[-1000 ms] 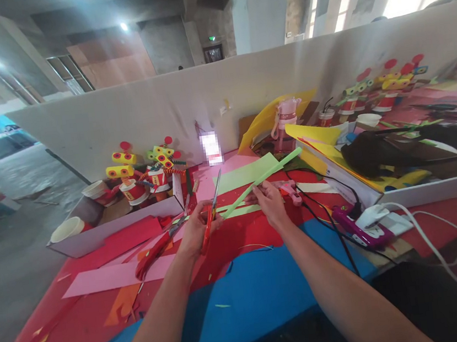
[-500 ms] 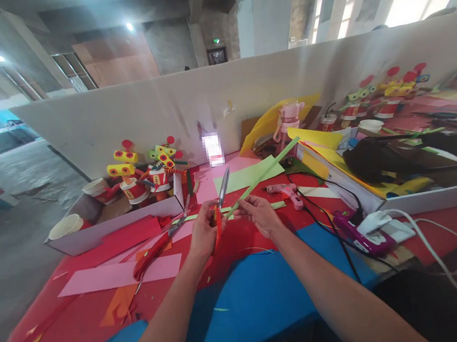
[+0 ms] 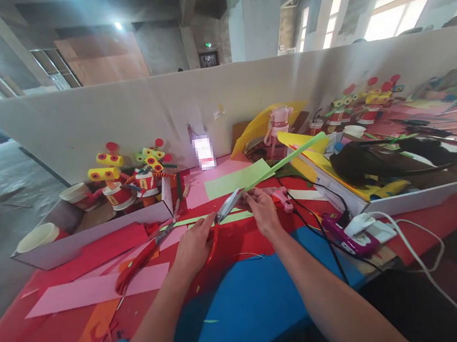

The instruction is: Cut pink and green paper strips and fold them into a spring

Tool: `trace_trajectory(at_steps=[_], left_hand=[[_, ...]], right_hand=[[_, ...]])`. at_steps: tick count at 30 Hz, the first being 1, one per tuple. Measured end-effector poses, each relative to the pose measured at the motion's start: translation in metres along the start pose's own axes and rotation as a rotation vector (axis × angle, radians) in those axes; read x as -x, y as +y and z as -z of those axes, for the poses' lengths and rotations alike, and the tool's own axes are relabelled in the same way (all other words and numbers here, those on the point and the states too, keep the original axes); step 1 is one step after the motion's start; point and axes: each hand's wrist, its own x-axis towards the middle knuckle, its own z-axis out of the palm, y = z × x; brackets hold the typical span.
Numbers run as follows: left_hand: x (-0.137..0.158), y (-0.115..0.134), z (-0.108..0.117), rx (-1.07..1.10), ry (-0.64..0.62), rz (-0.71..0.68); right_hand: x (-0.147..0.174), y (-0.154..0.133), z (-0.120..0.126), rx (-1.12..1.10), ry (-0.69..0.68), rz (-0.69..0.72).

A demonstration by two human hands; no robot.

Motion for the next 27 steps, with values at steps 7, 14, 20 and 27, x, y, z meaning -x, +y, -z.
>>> trace_trajectory(at_steps=[7, 14, 20, 27], left_hand=[[-0.0007, -0.0007, -0.0010, -0.089, -0.048, 0.003], [-0.0001, 0.0003, 0.0035, -0.108, -0.060, 0.008], [0.0008, 0.0005, 0.0040, -0.094, -0.072, 0.011], [0.0013, 0.0023, 0.0051, -0.059, -0.068, 0.014]], right_hand=[[0.0031, -0.0039, -0.0017, 0.006, -0.051, -0.016], [0.0034, -0.0050, -0.0009, 0.005, -0.086, -0.017], [0.0042, -0.0050, -0.0008, 0.020, -0.085, -0.013], [0.0053, -0.0058, -0.0021, 0.046, -0.103, -0.014]])
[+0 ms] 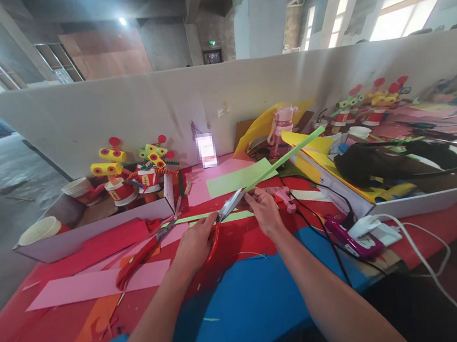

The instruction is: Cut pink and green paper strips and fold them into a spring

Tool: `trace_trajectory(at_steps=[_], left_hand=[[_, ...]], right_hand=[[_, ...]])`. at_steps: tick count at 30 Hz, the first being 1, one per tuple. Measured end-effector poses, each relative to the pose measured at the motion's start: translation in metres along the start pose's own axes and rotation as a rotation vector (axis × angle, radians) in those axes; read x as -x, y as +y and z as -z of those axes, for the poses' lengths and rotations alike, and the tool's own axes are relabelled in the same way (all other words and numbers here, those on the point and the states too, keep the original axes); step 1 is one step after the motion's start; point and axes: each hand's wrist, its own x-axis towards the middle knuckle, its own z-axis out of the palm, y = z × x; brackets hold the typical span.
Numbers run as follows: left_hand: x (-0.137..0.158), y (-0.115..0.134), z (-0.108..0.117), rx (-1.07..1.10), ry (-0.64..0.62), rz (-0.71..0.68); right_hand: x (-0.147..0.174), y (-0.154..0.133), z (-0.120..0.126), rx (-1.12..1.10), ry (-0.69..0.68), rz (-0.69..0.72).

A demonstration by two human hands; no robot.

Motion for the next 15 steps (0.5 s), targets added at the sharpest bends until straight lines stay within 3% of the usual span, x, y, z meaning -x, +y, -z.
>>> trace_trajectory(at_steps=[15], left_hand=[[0.0010, 0.0007, 0.0010, 0.046, 0.015, -0.022]], right_hand=[[0.0012, -0.0009, -0.0011, -0.012, 0.002, -0.004]])
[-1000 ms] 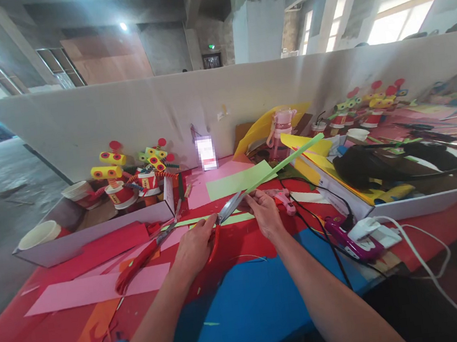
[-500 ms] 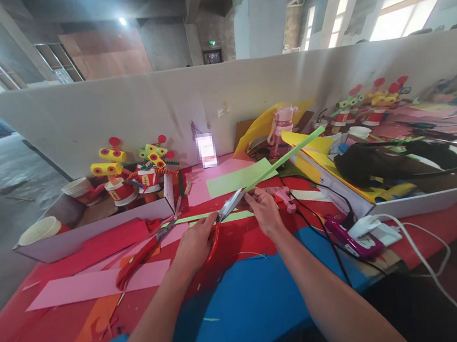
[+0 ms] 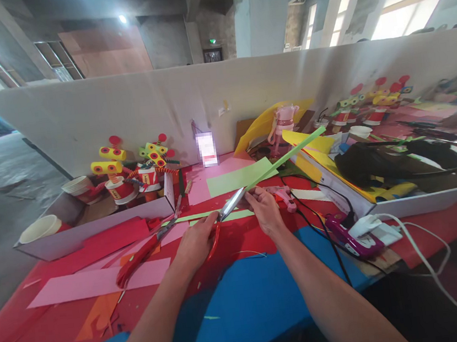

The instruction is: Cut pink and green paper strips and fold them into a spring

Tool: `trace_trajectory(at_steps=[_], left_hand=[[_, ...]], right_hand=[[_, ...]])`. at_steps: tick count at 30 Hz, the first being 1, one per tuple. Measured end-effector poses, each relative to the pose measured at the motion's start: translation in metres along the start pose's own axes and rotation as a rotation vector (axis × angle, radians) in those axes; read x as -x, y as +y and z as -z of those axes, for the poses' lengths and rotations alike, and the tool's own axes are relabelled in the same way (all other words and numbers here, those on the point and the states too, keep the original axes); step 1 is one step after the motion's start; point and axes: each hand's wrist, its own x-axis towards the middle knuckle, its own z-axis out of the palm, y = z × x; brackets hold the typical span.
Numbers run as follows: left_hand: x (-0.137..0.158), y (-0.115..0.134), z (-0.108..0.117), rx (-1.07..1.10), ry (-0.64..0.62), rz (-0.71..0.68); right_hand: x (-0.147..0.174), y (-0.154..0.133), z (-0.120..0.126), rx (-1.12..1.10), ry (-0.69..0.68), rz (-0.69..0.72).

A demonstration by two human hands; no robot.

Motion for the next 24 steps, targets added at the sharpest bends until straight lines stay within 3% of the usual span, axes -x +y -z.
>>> trace_trajectory(at_steps=[24], left_hand=[[-0.0013, -0.0044, -0.0041, 0.046, 0.020, -0.047]], right_hand=[[0.0006, -0.0004, -0.0011, -0.010, 0.003, 0.001]])
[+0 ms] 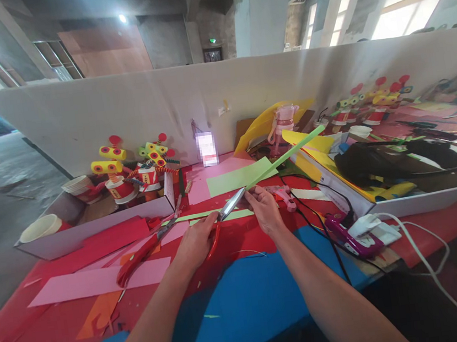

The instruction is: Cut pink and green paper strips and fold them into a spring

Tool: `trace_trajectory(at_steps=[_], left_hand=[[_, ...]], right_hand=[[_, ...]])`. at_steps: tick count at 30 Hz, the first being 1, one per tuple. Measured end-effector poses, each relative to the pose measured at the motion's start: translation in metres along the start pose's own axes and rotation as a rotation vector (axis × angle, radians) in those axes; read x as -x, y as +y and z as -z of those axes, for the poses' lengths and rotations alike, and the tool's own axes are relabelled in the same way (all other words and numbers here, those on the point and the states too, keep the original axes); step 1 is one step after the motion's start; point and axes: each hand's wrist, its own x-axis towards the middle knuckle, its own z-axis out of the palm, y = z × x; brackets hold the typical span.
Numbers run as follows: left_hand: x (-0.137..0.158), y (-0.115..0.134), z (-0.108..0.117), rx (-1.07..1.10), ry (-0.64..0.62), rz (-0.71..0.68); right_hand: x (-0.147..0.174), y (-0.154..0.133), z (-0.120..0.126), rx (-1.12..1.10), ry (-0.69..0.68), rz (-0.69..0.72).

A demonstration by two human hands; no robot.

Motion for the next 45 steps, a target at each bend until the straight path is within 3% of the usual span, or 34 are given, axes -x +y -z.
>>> trace_trajectory(at_steps=[6, 13, 45], left_hand=[[0.0006, -0.0028, -0.0002, -0.014, 0.017, -0.012], [0.0006, -0.0017, 0.0036, -0.059, -0.026, 0.032], [0.0012, -0.0021, 0.0033, -0.017, -0.013, 0.014]], right_hand=[[0.0016, -0.0047, -0.0008, -0.002, -0.018, 0.000], [-0.0042, -0.0080, 0.0055, -0.023, 0.060, 0.061], [-0.0008, -0.0042, 0.0045, -0.030, -0.037, 0.000]])
